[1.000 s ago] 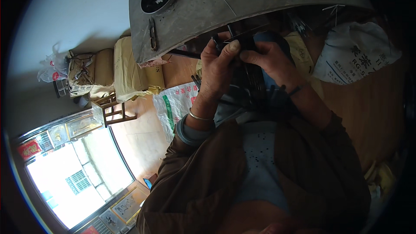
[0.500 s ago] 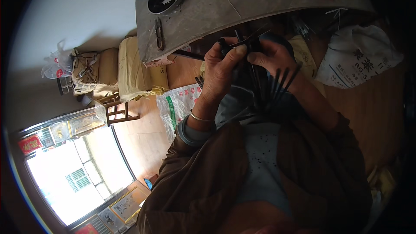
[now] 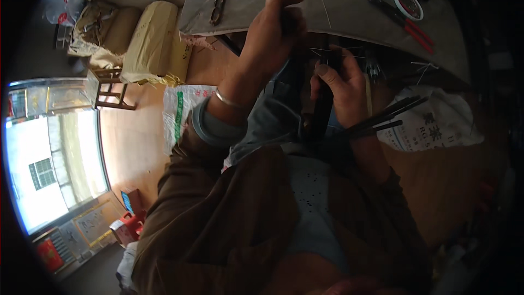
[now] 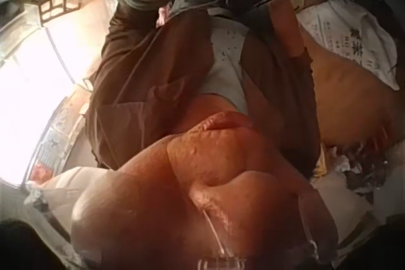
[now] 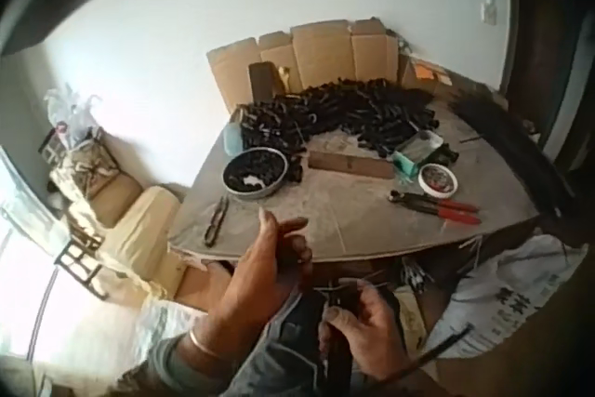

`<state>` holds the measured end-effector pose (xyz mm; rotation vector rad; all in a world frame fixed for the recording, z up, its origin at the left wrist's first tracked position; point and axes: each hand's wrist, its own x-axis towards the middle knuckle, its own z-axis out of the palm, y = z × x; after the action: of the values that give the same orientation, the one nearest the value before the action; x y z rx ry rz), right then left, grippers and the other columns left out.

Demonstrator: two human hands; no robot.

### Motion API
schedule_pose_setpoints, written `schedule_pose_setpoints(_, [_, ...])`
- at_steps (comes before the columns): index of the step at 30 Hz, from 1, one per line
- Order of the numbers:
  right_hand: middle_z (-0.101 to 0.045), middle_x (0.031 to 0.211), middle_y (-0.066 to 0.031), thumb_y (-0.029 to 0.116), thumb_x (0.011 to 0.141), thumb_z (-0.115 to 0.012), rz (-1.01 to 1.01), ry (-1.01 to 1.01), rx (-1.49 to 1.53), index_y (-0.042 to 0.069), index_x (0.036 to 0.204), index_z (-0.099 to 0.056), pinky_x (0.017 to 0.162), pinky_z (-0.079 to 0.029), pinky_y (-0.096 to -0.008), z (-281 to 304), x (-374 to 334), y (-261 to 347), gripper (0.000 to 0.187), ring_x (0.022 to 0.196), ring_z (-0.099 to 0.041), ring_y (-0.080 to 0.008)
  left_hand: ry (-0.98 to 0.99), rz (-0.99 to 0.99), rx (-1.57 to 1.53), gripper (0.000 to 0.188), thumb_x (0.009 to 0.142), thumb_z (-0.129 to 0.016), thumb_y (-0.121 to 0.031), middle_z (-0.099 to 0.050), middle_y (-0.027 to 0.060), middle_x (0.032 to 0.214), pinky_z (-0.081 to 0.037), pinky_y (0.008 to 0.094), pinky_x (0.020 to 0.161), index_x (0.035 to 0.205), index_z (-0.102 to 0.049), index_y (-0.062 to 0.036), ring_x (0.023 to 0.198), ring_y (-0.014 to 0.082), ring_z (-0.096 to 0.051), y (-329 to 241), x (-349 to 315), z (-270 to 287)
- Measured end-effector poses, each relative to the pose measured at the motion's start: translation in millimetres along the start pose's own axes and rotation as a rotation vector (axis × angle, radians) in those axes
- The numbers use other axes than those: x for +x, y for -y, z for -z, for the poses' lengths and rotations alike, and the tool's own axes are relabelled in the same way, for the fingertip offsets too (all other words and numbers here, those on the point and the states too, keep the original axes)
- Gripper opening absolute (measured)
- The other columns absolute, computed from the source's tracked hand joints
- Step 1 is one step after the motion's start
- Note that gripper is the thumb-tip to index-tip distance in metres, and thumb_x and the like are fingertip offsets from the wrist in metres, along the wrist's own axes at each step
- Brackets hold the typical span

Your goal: Assembling black bristle components into a central handle or connector piece.

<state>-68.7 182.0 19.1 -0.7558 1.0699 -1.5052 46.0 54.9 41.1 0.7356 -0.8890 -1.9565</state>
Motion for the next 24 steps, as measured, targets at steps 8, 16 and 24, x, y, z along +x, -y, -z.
schedule_pose_setpoints(8, [-0.056, 0.075, -0.0047, 0.017, 0.092, -0.063, -0.013, -0.051, -0.102, 0.003, 0.101, -0.055, 0.054, -0.046, -0.0276, -3.5, -2.4, -2.4, 0.018, 0.063, -0.055, -0.0132, 0.567, 0.157, 0.396, 0.045, 0.099, -0.052, -0.04, -0.064, 0.0119, 0.104, -0.049, 0.0334, 0.09, 0.116, -0.057, 0.001, 0.099, 0.0205, -0.063, -13.3, 4.7, -13.3])
schedule_pose_setpoints(16, [-0.055, 0.076, -0.0049, 0.017, 0.094, -0.062, 0.004, -0.016, -0.072, 0.0, 0.104, -0.056, 0.055, -0.047, -0.0282, -6.6, -2.2, -2.6, 0.02, 0.063, -0.054, -0.0138, 0.452, 0.097, 0.293, 0.048, 0.095, -0.063, -0.032, -0.063, 0.0079, 0.103, -0.049, 0.0291, 0.091, 0.127, -0.055, 0.0034, 0.099, 0.0166, -0.062, -2.1, 10.4, 11.2])
schedule_pose_setpoints(24, [-0.055, 0.077, -0.0049, 0.018, 0.094, -0.062, 0.015, -0.012, -0.084, 0.0, 0.103, -0.057, 0.054, -0.046, -0.0282, -7.5, -1.5, -5.4, 0.02, 0.063, -0.055, -0.0137, 0.504, 0.024, 0.375, 0.043, 0.098, -0.058, -0.027, -0.063, 0.004, 0.104, -0.048, 0.0256, 0.088, 0.129, -0.055, 0.002, 0.099, 0.0126, -0.061, -5.3, 7.8, 14.1])
